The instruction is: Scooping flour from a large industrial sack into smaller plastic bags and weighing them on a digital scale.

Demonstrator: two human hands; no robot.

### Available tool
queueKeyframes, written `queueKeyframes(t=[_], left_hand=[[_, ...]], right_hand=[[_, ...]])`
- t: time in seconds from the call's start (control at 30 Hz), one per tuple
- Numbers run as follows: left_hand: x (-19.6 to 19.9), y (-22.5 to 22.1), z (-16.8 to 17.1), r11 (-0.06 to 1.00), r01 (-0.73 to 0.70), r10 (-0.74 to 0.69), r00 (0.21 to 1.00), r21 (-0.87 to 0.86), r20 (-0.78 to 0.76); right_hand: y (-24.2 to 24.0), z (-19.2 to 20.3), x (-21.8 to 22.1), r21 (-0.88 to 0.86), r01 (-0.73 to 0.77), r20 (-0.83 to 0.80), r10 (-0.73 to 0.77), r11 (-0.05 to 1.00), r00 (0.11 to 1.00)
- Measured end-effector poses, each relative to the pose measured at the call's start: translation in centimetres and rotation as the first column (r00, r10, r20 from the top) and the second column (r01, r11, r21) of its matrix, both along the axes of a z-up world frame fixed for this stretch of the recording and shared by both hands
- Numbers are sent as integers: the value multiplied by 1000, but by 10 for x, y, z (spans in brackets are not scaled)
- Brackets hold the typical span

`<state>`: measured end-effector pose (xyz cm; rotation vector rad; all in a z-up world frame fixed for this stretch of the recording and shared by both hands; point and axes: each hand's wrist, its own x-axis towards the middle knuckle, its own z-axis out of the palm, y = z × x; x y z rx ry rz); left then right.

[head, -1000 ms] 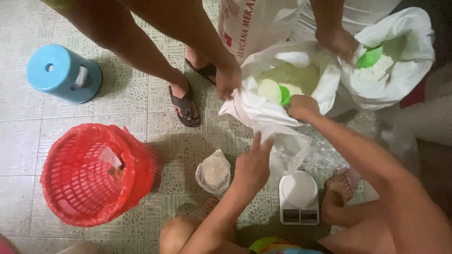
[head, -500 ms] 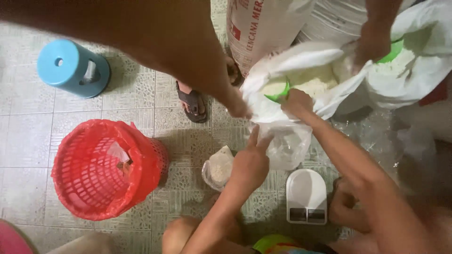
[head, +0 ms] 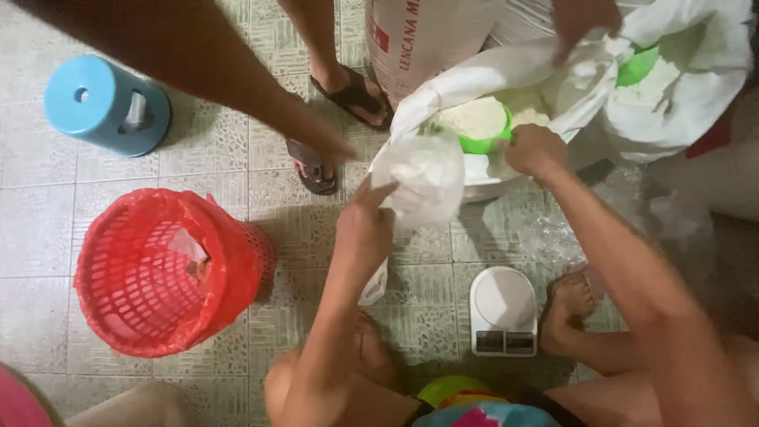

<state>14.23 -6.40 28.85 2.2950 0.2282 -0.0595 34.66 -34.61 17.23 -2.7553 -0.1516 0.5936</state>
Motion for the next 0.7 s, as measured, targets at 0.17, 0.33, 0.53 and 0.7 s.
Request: queueKeyframes(t=[0.17,0.33,0.53,0.7], left_hand=[[22,-4,7,997,-76,76,997,27,-11],[59,-41,5,982,-188,188,982,27,8],[106,-91,-14,959,-284,284,958,22,-35],[128,-90,-33,943,-332,334,940,32,-73]], right_hand=[[-28,17,-21,-49,38,-35,-39,998,999],[-46,35,-55,42,122,37,-124,992,992],[-92,19,-53,-10,134,72,-133,991,989],[-113,60,-64,-91,175,35,-173,980,984]])
